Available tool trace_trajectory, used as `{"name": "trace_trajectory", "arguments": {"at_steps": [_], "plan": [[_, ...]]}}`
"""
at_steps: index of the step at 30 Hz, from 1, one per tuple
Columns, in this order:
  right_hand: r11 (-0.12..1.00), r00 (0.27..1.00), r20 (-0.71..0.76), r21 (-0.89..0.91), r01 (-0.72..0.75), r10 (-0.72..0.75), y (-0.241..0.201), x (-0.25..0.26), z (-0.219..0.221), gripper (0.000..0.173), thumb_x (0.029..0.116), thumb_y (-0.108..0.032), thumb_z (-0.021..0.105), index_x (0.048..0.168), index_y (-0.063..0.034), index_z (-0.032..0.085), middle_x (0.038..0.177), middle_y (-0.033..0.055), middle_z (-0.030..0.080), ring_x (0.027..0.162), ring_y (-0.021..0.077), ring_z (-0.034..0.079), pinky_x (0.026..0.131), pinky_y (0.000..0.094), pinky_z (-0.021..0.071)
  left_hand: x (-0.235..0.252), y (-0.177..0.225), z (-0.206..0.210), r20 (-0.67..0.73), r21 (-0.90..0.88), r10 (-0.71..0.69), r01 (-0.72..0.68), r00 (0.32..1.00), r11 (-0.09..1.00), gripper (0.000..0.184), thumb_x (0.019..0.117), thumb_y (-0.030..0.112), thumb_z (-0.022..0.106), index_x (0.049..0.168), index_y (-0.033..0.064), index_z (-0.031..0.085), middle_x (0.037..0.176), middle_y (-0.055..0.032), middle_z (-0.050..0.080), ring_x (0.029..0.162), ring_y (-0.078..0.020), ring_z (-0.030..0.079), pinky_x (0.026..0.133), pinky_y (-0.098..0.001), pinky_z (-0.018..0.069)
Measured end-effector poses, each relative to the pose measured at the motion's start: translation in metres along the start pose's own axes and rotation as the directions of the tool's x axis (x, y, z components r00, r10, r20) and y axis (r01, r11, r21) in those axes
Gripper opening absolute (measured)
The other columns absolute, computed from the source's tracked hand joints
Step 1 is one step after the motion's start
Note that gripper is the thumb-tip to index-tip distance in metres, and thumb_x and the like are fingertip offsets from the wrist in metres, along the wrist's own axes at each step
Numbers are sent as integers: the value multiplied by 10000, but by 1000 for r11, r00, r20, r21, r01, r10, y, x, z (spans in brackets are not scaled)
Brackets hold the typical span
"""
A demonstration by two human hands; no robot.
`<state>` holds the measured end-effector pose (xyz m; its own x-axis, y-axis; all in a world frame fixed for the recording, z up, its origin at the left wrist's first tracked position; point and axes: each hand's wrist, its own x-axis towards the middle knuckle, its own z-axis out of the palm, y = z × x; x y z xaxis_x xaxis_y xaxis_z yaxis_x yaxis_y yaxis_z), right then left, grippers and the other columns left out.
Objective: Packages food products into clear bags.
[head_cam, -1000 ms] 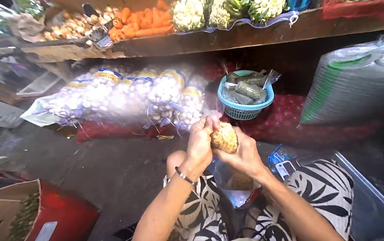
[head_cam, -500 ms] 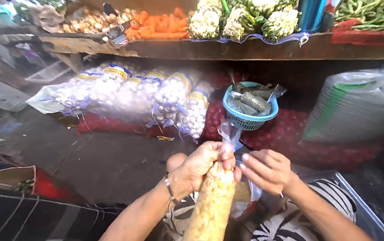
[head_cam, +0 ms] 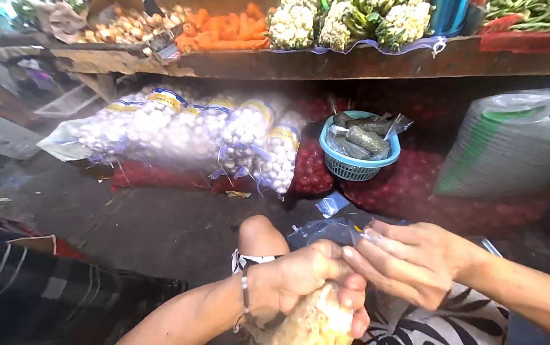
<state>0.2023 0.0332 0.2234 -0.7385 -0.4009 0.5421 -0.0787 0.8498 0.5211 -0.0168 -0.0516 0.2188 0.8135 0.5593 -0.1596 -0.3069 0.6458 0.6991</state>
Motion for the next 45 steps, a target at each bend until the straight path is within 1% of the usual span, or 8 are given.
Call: {"name": "trace_trajectory", "arguments": {"at_steps": [5,12,18,24,30,33,37,45], "plan": [[994,991,83,-22,-103,104,7,6,-17,197,1034,0,454,1101,65,627,858,153,658,613,218,576,521,325,470,-7,28,-17,14,401,150,-143,989,905,289,1024,117,433,919,108,702,868,17,739,829,-93,722,784,-292,609],[884,894,29,137,-447,447,-2,-11,8,190,1072,-127,491,992,-48,644,741,94,611,625,224,574,528,322,452,4,49,-32,279,959,513,-211,812,-188,97,921,100,712,897,31,775,1083,-76,773,1095,-139,710,1164,-449,409],[783,790,-42,170,-598,612,0,-22,17,223,1083,-183,491,999,-50,648,765,96,573,709,213,572,605,299,469,14,60,-31,423,846,626,-37,656,-533,96,919,155,719,872,156,803,1149,-96,680,1232,-224,595,1213,-593,278],[707,738,-171,487,-512,653,-19,-8,-2,134,1090,-203,484,1044,-130,586,1319,-8,580,1338,79,527,1139,276,456,-6,64,46,516,831,596,-191,616,-522,171,934,179,670,798,133,763,1109,-87,702,1278,-290,536,1188,-553,250],[438,341,-343,860,-260,876,-22,-3,47,187,1077,-202,528,1024,-103,677,919,-32,705,836,26,677,772,214,576,27,74,54,322,911,762,-402,562,-89,69,791,25,764,744,-22,745,1191,-240,607,1269,-240,489,1100,-329,371],[-274,36,272,946,174,962,-29,3,58,293,1043,-128,486,875,-170,722,692,-74,654,570,10,598,552,182,523,51,68,29,-46,837,847,-442,530,322,73,775,-68,751,744,-48,688,1355,-215,509,1295,-156,462,1047,-242,424],[-489,430,278,199,849,859,-31,-16,130,239,955,-177,656,1096,3,726,945,65,734,775,77,713,716,175,583,83,46,-21,-466,603,814,-550,346,579,128,736,-103,717,735,11,658,1302,-133,564,1084,-108,574,821,-216,523],[-544,164,724,329,772,670,-21,-24,151,182,935,-51,542,858,-60,706,658,-3,653,468,-5,570,439,118,483,127,6,-88,-672,619,738,-592,-60,516,192,662,-118,764,701,43,666,1318,-153,519,1149,-179,516,909,-269,496]]}}
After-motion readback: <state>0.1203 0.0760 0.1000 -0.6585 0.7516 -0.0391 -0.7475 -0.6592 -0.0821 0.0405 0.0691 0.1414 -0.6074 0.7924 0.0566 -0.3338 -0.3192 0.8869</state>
